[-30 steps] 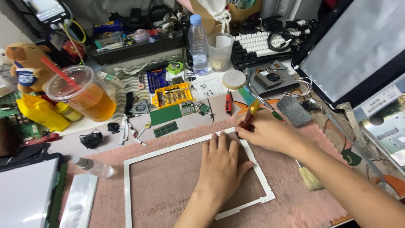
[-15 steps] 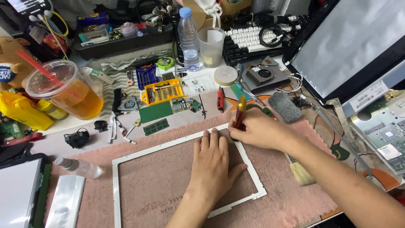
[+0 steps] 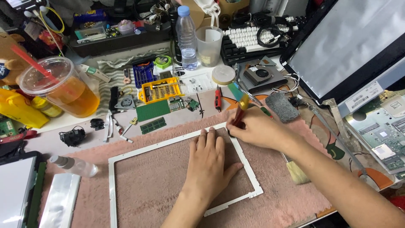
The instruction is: Brushing and cleaning the inner edges of a rectangular electronic component frame on a repair bench.
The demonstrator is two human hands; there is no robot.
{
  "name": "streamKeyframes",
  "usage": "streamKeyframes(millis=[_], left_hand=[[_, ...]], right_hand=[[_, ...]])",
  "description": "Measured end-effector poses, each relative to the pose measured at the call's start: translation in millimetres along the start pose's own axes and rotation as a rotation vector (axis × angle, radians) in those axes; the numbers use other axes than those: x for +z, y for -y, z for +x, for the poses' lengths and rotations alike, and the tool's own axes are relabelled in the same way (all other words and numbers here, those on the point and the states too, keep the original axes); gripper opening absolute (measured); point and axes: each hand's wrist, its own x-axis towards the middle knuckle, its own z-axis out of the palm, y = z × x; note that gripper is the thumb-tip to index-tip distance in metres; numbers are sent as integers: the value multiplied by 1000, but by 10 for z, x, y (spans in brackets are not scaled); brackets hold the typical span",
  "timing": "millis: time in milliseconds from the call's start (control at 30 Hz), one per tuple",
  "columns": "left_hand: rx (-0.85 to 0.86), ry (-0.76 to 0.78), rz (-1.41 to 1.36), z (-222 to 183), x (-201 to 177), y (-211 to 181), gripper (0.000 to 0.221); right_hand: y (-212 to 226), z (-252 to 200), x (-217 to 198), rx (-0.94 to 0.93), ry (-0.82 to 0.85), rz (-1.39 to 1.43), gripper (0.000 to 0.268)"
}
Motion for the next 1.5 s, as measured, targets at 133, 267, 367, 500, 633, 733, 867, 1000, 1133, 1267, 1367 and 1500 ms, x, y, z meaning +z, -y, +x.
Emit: streamKeyframes(millis=[133, 267, 367, 500, 633, 733, 867, 1000, 1133, 1267, 1367, 1500], left_hand=[[1, -47, -46, 68, -25, 69, 84], [18, 20, -58, 239, -200, 193, 65], [33, -72, 4, 265, -110, 206, 51], [57, -93, -49, 185, -63, 257, 38], [61, -102, -112, 68, -194, 289, 21], [60, -132, -185, -14, -229, 304, 18], [67, -132, -267, -111, -314, 267, 9], [89, -111, -296, -219, -408, 179, 24], [72, -49, -417, -357, -498, 19, 21], [131, -66, -429, -529, -339, -62, 25], [118, -28, -467, -691, -342, -44, 23], [60, 7, -505, -892, -371, 24, 24]], right_hand=[[-54, 0, 4, -104, 27, 180, 36], [-113, -22, 36, -168, -76, 269, 32], [-280, 43, 105, -183, -52, 240, 26], [-231, -9, 65, -182, -42, 253, 26], [-152, 20, 69, -137, -66, 227, 32], [-47, -15, -15, -63, -7, 227, 29], [6, -62, -43, -31, 72, 195, 32], [27, -112, -32, -54, -6, 85, 32], [-31, -83, 118, -90, 4, 188, 29], [12, -122, 67, -119, 1, 231, 23], [-58, -71, 232, -152, -140, 257, 23], [55, -204, 97, -78, 42, 168, 27]])
